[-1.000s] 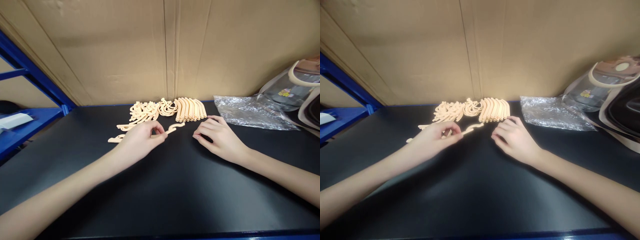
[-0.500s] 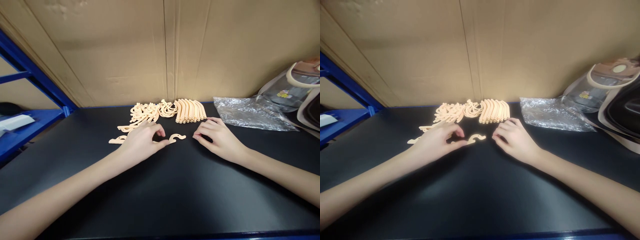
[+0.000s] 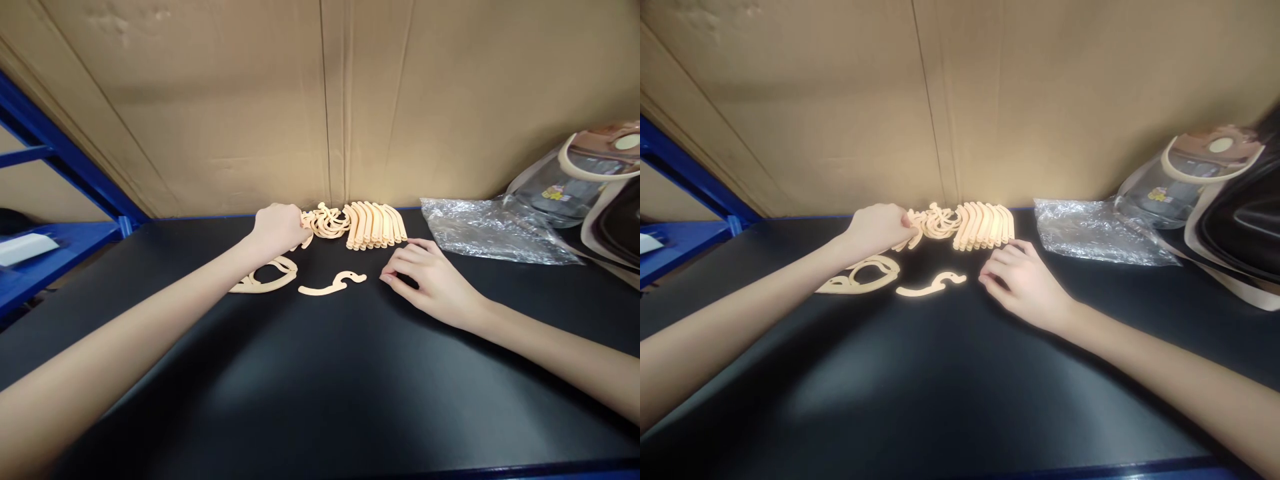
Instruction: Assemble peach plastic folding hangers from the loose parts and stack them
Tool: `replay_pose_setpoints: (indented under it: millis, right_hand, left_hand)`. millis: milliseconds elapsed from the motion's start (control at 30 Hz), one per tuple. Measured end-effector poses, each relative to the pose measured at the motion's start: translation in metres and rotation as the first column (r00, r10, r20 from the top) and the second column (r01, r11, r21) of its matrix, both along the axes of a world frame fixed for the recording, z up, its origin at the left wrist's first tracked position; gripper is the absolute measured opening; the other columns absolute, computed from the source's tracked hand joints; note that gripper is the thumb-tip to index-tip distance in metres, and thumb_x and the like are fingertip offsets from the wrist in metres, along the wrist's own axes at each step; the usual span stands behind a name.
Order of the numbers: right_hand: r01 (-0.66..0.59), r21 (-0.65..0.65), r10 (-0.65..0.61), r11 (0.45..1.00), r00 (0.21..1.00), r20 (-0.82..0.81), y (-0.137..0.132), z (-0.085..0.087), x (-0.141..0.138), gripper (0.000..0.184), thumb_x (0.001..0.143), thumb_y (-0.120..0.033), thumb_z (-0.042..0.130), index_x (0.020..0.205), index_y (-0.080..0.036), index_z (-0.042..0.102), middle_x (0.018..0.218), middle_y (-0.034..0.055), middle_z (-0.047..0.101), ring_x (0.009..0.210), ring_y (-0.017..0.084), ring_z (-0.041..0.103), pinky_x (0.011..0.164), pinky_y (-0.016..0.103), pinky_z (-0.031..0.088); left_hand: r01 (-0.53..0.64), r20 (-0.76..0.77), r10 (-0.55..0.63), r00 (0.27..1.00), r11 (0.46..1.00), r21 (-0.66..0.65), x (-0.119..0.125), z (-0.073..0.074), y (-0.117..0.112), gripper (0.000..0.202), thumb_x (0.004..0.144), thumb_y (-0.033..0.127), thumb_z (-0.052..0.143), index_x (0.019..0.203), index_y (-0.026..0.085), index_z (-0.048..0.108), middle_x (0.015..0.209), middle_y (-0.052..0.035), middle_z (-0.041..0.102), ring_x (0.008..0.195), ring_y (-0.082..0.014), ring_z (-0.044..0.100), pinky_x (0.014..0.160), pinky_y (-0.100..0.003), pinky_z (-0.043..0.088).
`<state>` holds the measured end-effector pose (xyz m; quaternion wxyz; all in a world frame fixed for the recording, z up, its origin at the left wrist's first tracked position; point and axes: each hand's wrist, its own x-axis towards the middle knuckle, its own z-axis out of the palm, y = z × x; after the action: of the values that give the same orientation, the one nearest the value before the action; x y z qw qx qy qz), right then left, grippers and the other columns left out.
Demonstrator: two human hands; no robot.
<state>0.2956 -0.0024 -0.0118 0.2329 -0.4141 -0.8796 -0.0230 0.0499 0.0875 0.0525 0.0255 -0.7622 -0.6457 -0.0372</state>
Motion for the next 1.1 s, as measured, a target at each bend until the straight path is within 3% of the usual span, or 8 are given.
replay_pose_setpoints:
  millis: [233, 400, 533, 667, 833, 967, 1100]
  right_hand:
    - [0.000, -0.028, 0.000, 1.000, 1.000, -0.017, 0.000, 0.000, 0.000, 0.019, 0.095, -0.023, 0.046, 0.086, -0.020, 0.063, 0.083, -0.0006, 0.066, 0.082, 0.014, 0.060, 0.105, 0.042, 0.029]
    - [0.002, -0.028, -0.003, 1.000, 1.000, -0.013, 0.000, 0.000, 0.000, 0.019, 0.095, -0.023, 0.046, 0.086, -0.020, 0.063, 0.084, -0.0002, 0.067, 0.083, 0.015, 0.061, 0.104, 0.042, 0.029]
    - [0.003, -0.026, -0.003, 1.000, 1.000, -0.008, 0.001, 0.000, 0.000, 0.019, 0.094, -0.023, 0.046, 0.085, -0.021, 0.062, 0.084, -0.0002, 0.067, 0.083, 0.015, 0.061, 0.104, 0.042, 0.030]
    - [0.005, -0.040, -0.005, 0.999, 1.000, -0.006, 0.002, -0.001, 0.001, 0.016, 0.093, -0.022, 0.047, 0.087, -0.021, 0.062, 0.085, -0.0009, 0.066, 0.084, 0.015, 0.060, 0.105, 0.041, 0.029]
    - [-0.004, -0.046, 0.003, 0.999, 1.000, -0.013, 0.002, -0.002, 0.002, 0.015, 0.094, -0.022, 0.048, 0.089, -0.021, 0.062, 0.085, -0.0010, 0.064, 0.085, 0.014, 0.059, 0.106, 0.041, 0.028]
    - [-0.077, -0.001, 0.077, 0.997, 0.997, -0.010, -0.001, -0.001, 0.001, 0.013, 0.094, -0.023, 0.049, 0.095, -0.021, 0.062, 0.090, 0.0011, 0.064, 0.087, 0.015, 0.058, 0.106, 0.042, 0.029]
    - [-0.204, 0.028, 0.204, 0.979, 0.979, 0.017, -0.005, 0.002, -0.001, 0.017, 0.093, -0.024, 0.052, 0.104, -0.020, 0.064, 0.097, 0.0049, 0.063, 0.090, 0.017, 0.056, 0.097, 0.039, 0.038]
  left_hand:
    - [-0.058, 0.111, 0.052, 0.992, 0.997, 0.052, -0.008, 0.005, 0.001, 0.026, 0.075, 0.037, 0.052, 0.082, 0.018, 0.069, 0.079, -0.0092, 0.069, 0.078, -0.0279, 0.062, 0.065, -0.034, 0.042]
    - [-0.045, 0.221, 0.016, 0.975, 0.991, 0.129, -0.010, 0.013, -0.032, 0.024, 0.077, 0.040, 0.054, 0.088, 0.022, 0.067, 0.085, -0.0045, 0.068, 0.077, -0.0242, 0.060, 0.063, -0.032, 0.038]
    - [0.132, 0.297, -0.144, 0.944, 0.989, 0.061, -0.008, 0.000, -0.074, 0.016, 0.077, 0.039, 0.058, 0.074, 0.023, 0.060, 0.073, 0.0016, 0.064, 0.063, -0.0166, 0.055, 0.057, -0.028, 0.035]
    - [0.324, 0.316, -0.324, 0.892, 0.944, 0.054, -0.012, -0.019, -0.100, 0.010, 0.078, 0.032, 0.056, 0.074, 0.024, 0.058, 0.076, 0.0017, 0.063, 0.069, -0.0166, 0.057, 0.061, -0.029, 0.038]
    - [0.367, 0.341, -0.339, 0.877, 0.930, -0.018, -0.021, -0.033, -0.100, 0.011, 0.083, 0.032, 0.053, 0.078, 0.024, 0.058, 0.080, 0.0021, 0.062, 0.068, -0.0145, 0.056, 0.060, -0.028, 0.037]
    - [0.392, 0.287, -0.393, 0.874, 0.918, 0.063, -0.024, -0.038, -0.098, 0.013, 0.084, 0.033, 0.052, 0.077, 0.023, 0.056, 0.077, 0.0009, 0.059, 0.068, -0.0145, 0.054, 0.058, -0.028, 0.037]
    - [0.433, 0.247, -0.446, 0.861, 0.895, 0.106, -0.023, -0.038, -0.103, 0.011, 0.085, 0.028, 0.052, 0.076, 0.023, 0.057, 0.078, -0.0001, 0.059, 0.073, -0.0151, 0.056, 0.058, -0.027, 0.038]
